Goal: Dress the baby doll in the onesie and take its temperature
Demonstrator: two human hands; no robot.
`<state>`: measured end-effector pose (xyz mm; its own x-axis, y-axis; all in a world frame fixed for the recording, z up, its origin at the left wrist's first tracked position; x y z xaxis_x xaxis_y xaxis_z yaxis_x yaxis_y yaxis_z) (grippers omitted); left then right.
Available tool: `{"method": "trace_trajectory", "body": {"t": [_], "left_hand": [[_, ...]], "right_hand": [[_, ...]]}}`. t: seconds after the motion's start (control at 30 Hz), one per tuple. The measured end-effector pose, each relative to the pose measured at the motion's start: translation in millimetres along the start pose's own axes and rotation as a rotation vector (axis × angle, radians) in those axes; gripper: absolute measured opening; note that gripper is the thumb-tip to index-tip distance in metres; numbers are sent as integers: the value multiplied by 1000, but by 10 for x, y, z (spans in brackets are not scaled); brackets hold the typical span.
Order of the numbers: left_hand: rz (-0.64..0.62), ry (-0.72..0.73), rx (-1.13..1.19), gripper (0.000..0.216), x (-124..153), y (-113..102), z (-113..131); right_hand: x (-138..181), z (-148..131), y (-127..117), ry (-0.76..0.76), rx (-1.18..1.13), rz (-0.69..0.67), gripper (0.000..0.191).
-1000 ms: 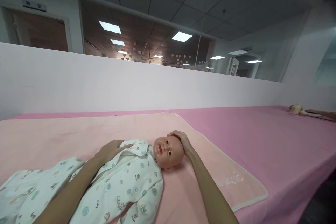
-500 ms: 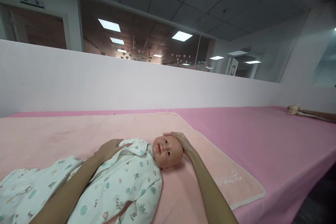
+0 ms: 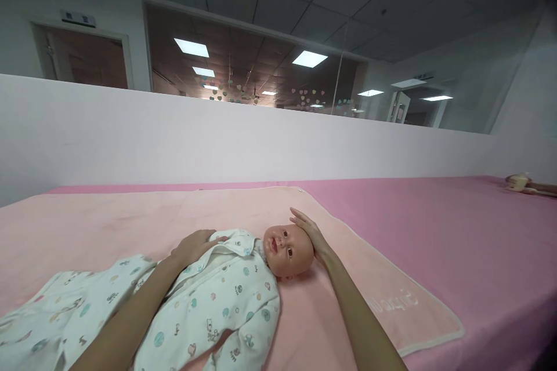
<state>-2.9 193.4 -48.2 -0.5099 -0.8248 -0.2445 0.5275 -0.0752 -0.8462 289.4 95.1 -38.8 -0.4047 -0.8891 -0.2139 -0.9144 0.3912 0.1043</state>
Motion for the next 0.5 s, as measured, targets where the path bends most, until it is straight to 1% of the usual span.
{"method": "trace_trajectory", "body": {"t": [0.1, 0.2, 0.3, 0.5], "left_hand": [[1, -9, 6, 45, 0, 3, -13], [2, -5, 13, 44, 2, 0, -8], [1, 2, 15, 45, 3, -8, 6], [-2, -7, 16, 47, 15, -22, 25]], "right_hand": [[-5, 33, 21, 28, -8, -66, 38], [6, 44, 38, 59, -31, -100, 34], [20, 46, 50, 93, -37, -125, 35], [25, 45, 49, 94, -40, -124, 37]]}}
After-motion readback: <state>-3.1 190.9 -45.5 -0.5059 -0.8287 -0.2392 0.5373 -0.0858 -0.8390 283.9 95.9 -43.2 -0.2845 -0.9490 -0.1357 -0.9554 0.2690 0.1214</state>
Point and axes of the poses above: each hand's wrist, its own x-axis away from the middle knuckle, its own y-axis out of the palm, z = x × y, the point moved 3 cm from there along -x, towards the middle knuckle, and after that the axes turned 6 degrees about z, right-handed, at the moved point
